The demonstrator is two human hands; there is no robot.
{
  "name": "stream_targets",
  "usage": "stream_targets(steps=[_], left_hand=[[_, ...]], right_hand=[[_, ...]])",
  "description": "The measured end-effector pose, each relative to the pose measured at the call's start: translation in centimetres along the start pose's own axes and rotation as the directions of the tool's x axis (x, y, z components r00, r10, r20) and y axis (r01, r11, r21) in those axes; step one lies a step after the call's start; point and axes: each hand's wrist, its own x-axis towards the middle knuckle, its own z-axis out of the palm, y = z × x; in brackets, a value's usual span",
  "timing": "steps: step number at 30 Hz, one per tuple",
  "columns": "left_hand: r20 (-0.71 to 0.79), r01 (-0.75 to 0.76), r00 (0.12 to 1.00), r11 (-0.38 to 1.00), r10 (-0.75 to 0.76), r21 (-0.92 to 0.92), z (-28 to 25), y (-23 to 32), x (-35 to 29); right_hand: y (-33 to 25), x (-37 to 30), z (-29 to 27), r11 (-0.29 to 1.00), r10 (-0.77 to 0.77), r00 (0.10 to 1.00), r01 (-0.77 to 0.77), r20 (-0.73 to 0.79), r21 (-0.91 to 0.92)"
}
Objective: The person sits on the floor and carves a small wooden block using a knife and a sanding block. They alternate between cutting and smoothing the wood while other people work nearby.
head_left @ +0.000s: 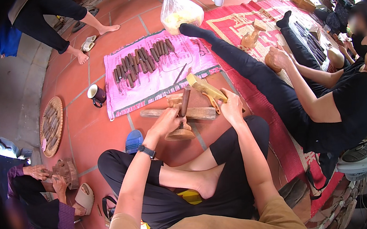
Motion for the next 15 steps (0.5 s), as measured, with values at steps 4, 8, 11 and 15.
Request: stream_targets(steps=[4,8,11,15], left_hand=[[0.029,-0.033,0.999,0.999,0.033,0.018,0.2,0.3,0.0],[-0.004,-0.134,0.991,0.987,0.135,0.083,0.5,-0.1,-0.6],[-0.003,-0.108,0.994,0.993,0.108,0.037,0.4,-0.1,-0.8],[-0.023,-0.056,0.998,0.998,0.056,0.022,0.0,1.1,-1.5]], right_hand=[[1.2,-0.1,0.7,0.999,-0.036,0.991,0.039,-0.132,0.017],[0.7,-0.2,0.4,0.979,-0.194,0.974,0.185,-0.114,-0.084],[1.5,0.3,1.1,0.940,-0.257,0.966,0.243,-0.028,-0.238],[1.5,0.2,1.3,0.932,-0.306,0.951,0.291,-0.038,-0.216]])
